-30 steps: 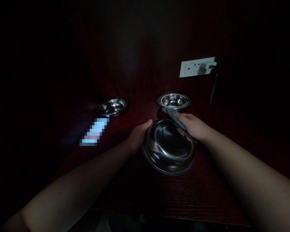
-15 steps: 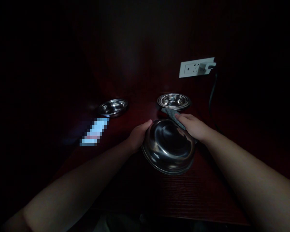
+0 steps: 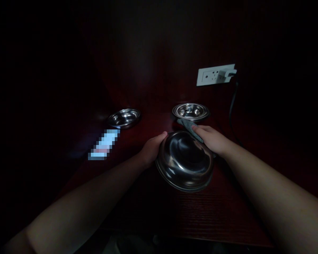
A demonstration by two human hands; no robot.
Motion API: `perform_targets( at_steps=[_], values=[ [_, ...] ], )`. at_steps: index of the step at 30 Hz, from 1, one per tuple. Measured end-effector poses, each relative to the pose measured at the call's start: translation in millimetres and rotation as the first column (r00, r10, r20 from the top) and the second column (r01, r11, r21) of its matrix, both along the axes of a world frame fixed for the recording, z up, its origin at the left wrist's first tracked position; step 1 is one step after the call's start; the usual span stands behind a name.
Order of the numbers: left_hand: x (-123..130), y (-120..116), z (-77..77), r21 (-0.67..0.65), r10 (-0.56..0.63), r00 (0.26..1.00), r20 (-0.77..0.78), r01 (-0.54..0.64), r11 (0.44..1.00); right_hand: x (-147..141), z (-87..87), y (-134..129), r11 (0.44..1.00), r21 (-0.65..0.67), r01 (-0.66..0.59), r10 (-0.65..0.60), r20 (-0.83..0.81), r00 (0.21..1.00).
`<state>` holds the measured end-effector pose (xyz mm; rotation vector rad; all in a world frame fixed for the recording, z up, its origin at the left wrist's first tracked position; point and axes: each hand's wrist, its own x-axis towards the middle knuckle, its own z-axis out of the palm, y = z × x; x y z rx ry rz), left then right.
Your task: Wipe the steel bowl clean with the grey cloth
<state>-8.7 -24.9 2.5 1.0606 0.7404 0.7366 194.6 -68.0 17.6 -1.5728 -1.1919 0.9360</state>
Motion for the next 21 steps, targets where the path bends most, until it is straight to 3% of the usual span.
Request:
perform_targets(
  at_steps=[21],
  values=[
    [0.5, -0.4, 0.9, -0.028, 0.009, 1.000, -0.016, -0.010, 1.000, -4.1, 2.8, -1.6, 1.000, -0.015, 0.006, -0.006, -0.045, 0.999]
  ],
)
